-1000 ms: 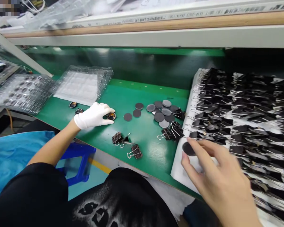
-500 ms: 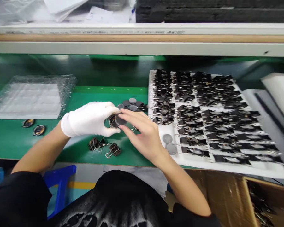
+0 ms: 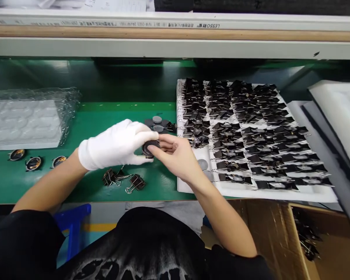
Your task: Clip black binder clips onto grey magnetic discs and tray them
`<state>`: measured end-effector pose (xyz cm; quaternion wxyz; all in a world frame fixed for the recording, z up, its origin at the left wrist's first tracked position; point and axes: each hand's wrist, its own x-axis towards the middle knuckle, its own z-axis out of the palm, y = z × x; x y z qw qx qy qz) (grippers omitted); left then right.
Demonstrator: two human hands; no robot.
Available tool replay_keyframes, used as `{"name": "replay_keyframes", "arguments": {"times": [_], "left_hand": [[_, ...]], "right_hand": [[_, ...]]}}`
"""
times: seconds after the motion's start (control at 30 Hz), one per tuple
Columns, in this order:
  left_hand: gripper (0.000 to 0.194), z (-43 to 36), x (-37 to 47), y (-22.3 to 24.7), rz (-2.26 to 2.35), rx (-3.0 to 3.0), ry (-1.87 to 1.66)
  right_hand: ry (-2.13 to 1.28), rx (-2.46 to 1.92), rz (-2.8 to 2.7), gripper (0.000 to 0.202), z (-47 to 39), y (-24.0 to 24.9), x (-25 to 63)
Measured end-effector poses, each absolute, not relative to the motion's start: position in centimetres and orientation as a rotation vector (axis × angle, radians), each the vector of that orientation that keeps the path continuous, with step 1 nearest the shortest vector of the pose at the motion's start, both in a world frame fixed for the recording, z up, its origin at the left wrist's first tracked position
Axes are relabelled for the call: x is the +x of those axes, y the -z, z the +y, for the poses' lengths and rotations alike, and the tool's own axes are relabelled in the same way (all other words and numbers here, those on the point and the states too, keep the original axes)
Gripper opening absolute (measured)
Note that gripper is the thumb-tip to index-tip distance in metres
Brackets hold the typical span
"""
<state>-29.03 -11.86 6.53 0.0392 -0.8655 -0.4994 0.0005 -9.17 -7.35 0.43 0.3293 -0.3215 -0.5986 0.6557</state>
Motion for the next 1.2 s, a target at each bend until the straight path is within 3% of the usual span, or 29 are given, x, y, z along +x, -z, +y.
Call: {"name": "replay_keyframes", "arguments": {"times": [0.1,0.2,0.37,0.47,0.6,0.83,1.03,1.2], "left_hand": [[0.058,-11.7,-30.9,-7.2,-1.652,-2.611,-0.025],[0.039,-11.4,-31.3,-6.4,-1.715,-2.615,-0.117],[0.041,-10.5,-27.7,-1.9,-1.382,-2.717,-0.125],[0.026,-9.9,-26.4,-0.5,-1.287,-2.742,-0.184],[0.034,-9.8,-27.9,-1.6,-1.424,-2.628,-0.127],[0.041,-11.0,-29.0,-4.0,-2.062,-2.465,0.561],[0.044,-11.7,-28.2,-4.4,-1.924,-2.616,0.422],[0.06,-12.3,-27.9,-5.4,-2.008,-2.576,0.326]], "right_hand": [[-1.772,-0.89,-1.267,0.037,-6.5,-0.1,-8.2],[-1.821,-0.939,-1.094,0.037,-5.9,0.0,-7.0],[-1.936,-0.934,-1.009,0.037,-6.1,-0.5,-6.5],[-2.01,-0.926,-0.955,0.031,-6.4,-0.4,-6.5],[-1.955,-0.877,-1.049,0.033,-6.5,0.2,-6.2],[-1.903,-0.783,-1.225,0.026,-7.2,0.6,-6.8],[-1.908,-0.709,-1.339,0.024,-7.2,0.4,-6.7],[-1.879,-0.736,-1.457,0.023,-6.8,-0.1,-5.5]]}}
